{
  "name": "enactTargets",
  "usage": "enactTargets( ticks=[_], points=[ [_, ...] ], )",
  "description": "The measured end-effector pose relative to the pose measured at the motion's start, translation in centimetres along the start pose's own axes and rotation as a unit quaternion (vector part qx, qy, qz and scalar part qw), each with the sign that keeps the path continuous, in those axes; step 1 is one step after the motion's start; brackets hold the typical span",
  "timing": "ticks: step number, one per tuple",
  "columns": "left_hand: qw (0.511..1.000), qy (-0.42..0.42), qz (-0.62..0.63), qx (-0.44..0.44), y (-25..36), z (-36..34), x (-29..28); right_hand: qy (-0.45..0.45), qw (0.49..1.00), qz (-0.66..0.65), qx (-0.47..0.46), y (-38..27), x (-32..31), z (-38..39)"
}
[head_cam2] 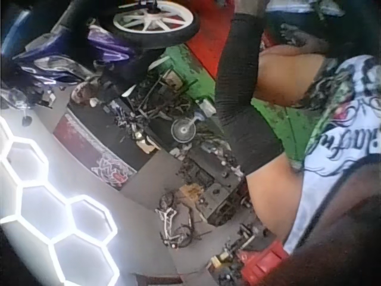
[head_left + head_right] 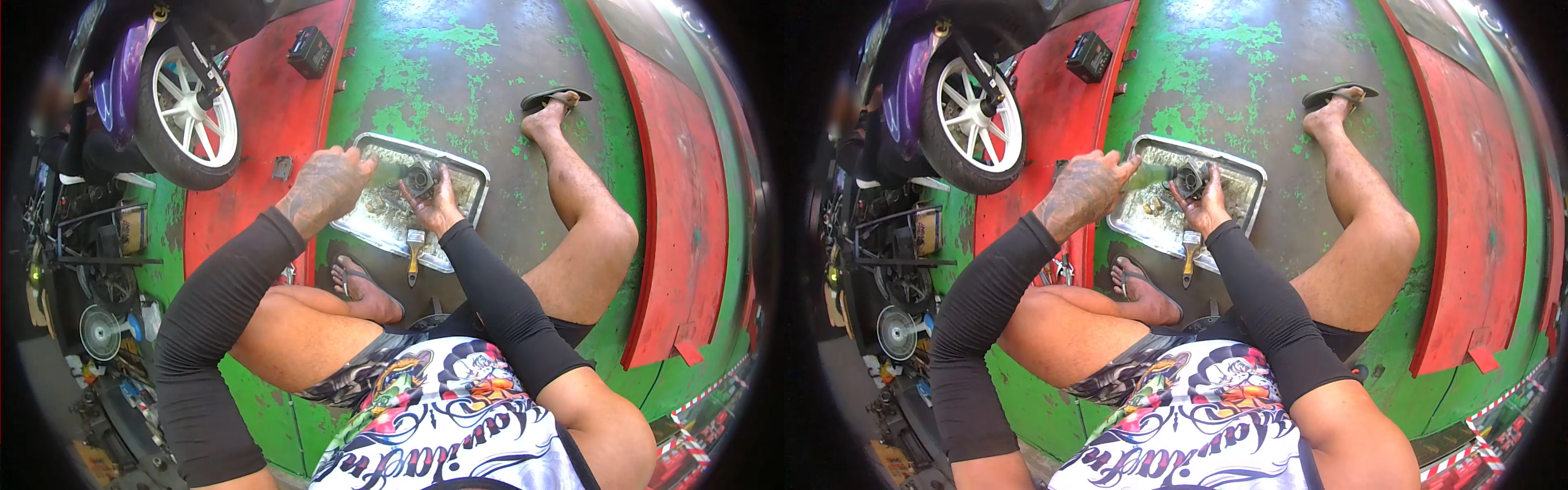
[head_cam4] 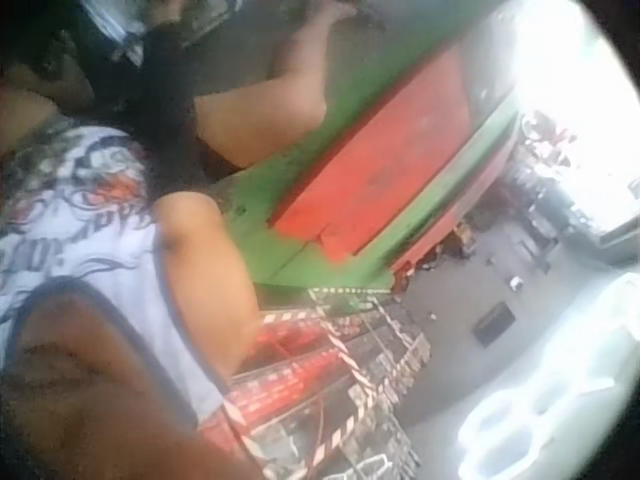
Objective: Clean a motorcycle carburetor using a brush and solvent in a tray.
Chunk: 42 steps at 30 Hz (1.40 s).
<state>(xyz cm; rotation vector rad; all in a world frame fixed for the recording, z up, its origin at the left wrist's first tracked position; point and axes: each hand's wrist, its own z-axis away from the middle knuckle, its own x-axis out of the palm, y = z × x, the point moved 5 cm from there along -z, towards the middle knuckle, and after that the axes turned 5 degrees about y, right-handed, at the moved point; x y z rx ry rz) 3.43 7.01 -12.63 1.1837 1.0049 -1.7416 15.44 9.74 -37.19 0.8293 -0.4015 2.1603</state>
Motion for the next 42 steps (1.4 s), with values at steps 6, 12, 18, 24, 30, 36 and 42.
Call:
enactTargets(
  ticks=[6, 12, 18, 24, 30, 36, 42],
  points=[
    [0.999, -0.01, 0.053, 0.004, 0.0, 0.4, 1.4, 0.014, 0.999, 0.047, 0.01, 0.4, -0.6, -0.2],
    [0.994, 0.031, 0.097, -0.046, -0.5, 0.8, 3.1, 0.023, 0.997, 0.051, 0.044, 0.5, -0.2, -0.4],
    [0.992, 0.022, 0.084, -0.089, 0.1, 2.4, 4.5, 0.07, 0.995, 0.071, 0.024, 1.0, -1.2, -0.3],
    [0.99, 0.044, 0.104, -0.09, 0.6, 2.7, 3.7, 0.071, 0.992, 0.09, 0.053, 0.9, -2.0, -0.6],
    [0.994, 0.068, 0.063, -0.058, 2.2, 2.5, 3.4, 0.067, 0.99, 0.116, 0.032, 1.1, -2.0, -0.5],
    [0.994, 0.09, 0.052, -0.04, 2.7, 2.2, 2.9, 0.062, 0.992, 0.105, 0.032, 1.0, -1.8, 0.0],
    [0.993, 0.08, 0.069, -0.061, 2.2, 2.0, 3.0, 0.062, 0.993, 0.098, 0.036, 1.0, -1.7, 0.0]
  ],
)
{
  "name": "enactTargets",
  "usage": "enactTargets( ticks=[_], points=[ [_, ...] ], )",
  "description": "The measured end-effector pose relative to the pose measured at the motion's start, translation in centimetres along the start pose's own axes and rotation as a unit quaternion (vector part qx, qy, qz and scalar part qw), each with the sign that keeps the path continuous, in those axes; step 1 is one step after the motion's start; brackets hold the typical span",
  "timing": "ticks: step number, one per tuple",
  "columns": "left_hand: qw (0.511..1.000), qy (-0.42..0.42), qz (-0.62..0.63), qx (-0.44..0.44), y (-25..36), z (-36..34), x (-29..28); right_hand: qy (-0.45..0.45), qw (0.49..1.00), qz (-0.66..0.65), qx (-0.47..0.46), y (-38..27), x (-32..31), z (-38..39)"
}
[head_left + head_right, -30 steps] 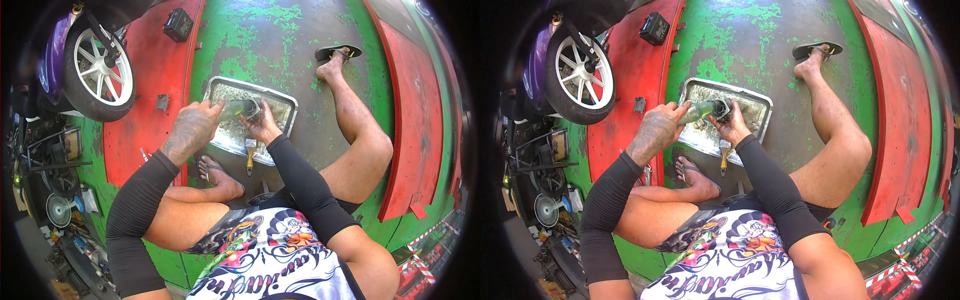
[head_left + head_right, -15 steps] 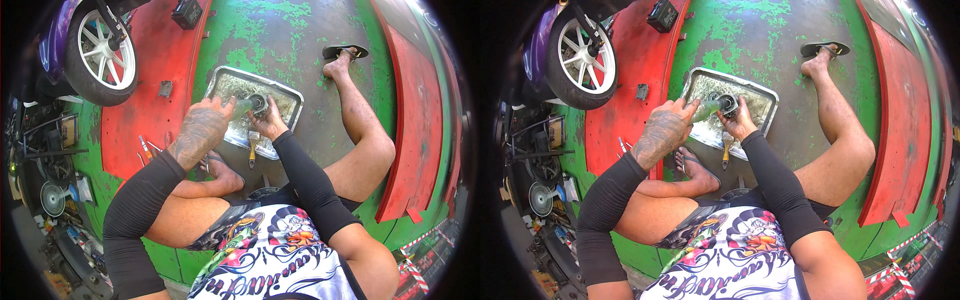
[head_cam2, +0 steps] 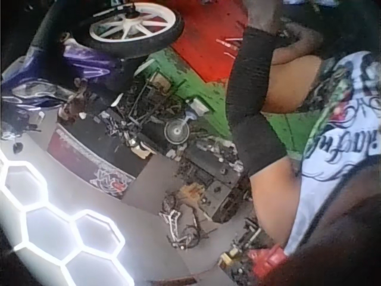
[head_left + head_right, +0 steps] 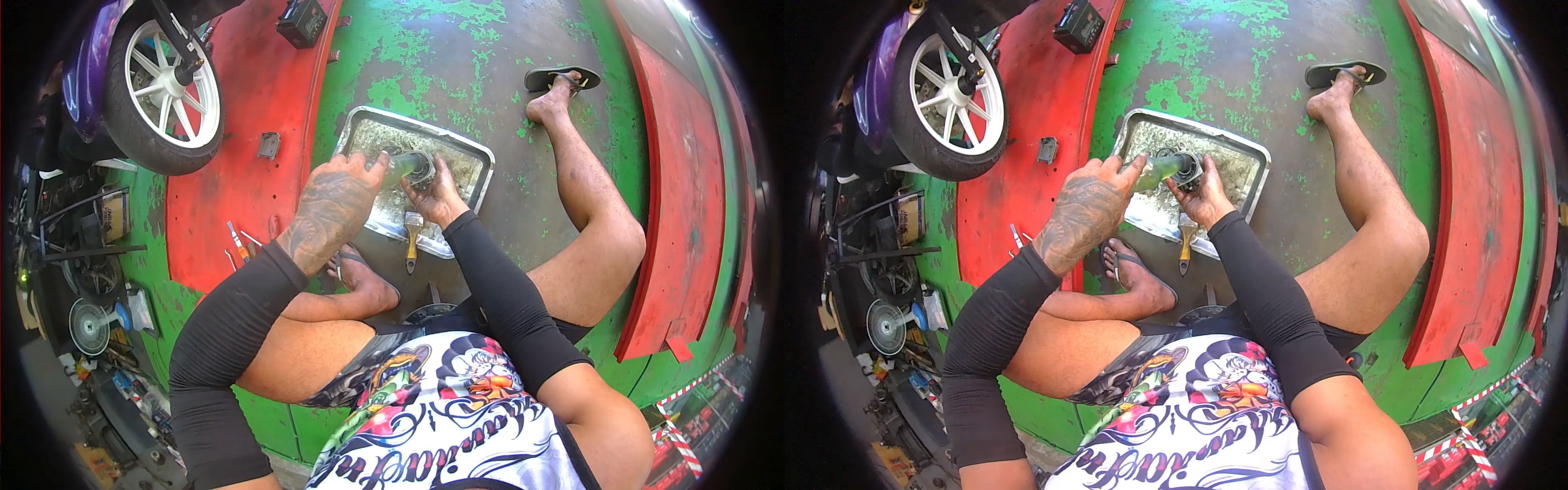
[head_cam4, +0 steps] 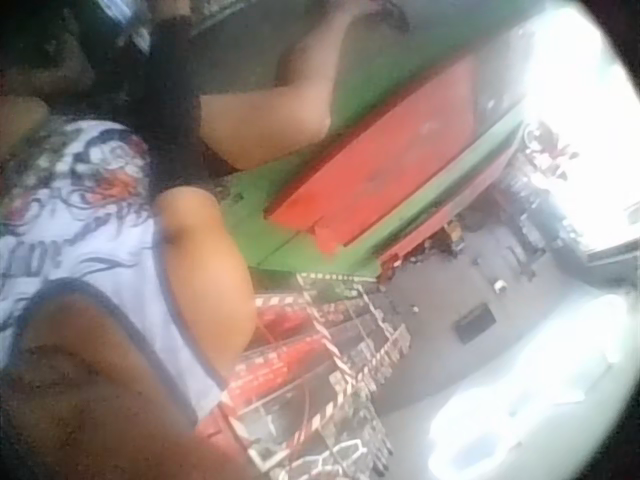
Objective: Clean a motorcycle carburetor using a brush and solvent in a tray.
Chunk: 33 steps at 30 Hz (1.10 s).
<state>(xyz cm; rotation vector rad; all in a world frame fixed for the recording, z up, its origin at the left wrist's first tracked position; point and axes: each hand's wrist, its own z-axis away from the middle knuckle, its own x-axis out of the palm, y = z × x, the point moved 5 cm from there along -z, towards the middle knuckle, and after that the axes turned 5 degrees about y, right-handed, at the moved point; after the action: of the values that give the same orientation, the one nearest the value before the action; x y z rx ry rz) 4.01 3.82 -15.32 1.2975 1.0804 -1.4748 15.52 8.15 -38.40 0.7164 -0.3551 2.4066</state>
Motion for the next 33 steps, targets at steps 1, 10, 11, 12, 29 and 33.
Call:
enactTargets(
  ticks=[1, 10, 11, 12, 29, 33],
  points=[
    [1.0, 0.0, 0.001, -0.003, -0.3, 0.0, -0.1, 0.0, 1.0, 0.0, 0.0, 0.0, 0.0, 0.0],
    [1.0, -0.001, -0.009, -0.008, -1.6, -0.2, -0.7, -0.057, 0.997, 0.047, 0.01, 0.0, -0.3, -0.5],
    [1.0, 0.015, 0.014, -0.005, -1.4, -0.4, -1.0, -0.032, 0.997, 0.064, -0.022, -0.1, -0.8, -0.8],
    [1.0, 0.015, 0.014, -0.004, -1.3, -0.5, -1.2, -0.007, 0.995, 0.081, -0.053, -0.3, -1.2, -1.1],
    [0.997, -0.083, 0.006, -0.004, -1.1, -0.7, -0.8, -0.041, 0.988, 0.087, -0.118, -1.5, 0.0, 0.0],
    [0.998, -0.054, 0.003, -0.014, -1.5, -0.8, -0.8, -0.032, 0.983, 0.13, -0.123, -1.6, 0.2, -0.3]
  ],
)
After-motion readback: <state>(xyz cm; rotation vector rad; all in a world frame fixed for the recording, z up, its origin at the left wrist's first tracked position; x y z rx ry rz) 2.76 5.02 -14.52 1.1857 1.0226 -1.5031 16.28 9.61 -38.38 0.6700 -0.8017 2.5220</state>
